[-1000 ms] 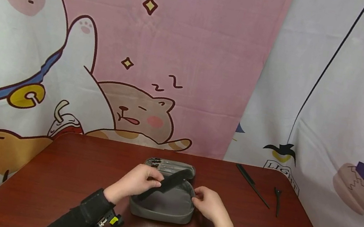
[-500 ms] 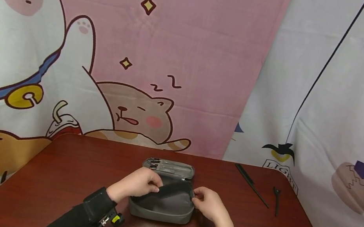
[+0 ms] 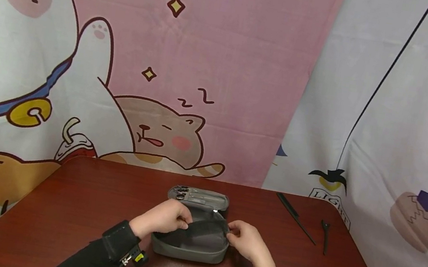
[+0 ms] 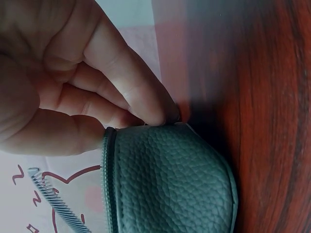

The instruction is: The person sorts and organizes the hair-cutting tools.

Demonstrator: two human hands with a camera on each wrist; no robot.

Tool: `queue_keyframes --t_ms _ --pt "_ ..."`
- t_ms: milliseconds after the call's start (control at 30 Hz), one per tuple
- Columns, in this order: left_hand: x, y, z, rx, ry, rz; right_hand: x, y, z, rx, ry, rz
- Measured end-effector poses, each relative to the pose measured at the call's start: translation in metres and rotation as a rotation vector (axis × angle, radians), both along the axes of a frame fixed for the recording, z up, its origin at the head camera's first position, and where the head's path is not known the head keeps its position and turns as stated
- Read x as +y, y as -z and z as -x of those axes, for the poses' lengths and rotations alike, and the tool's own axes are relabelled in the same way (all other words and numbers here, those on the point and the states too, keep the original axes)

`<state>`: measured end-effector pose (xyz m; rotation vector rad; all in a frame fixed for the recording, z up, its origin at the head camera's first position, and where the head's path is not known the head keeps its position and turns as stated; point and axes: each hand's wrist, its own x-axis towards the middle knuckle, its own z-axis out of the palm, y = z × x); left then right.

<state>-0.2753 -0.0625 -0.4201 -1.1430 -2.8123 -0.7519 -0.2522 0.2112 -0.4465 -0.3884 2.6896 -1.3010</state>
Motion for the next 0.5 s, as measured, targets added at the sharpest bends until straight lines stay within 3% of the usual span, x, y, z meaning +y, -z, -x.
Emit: queue_keyframes --t_ms 500 --pt "0.0065 0.0056 -0.0010 -0.028 -0.032 0.062 0.0006 -0.0002 -0.0015 -0.020 0.004 0.025"
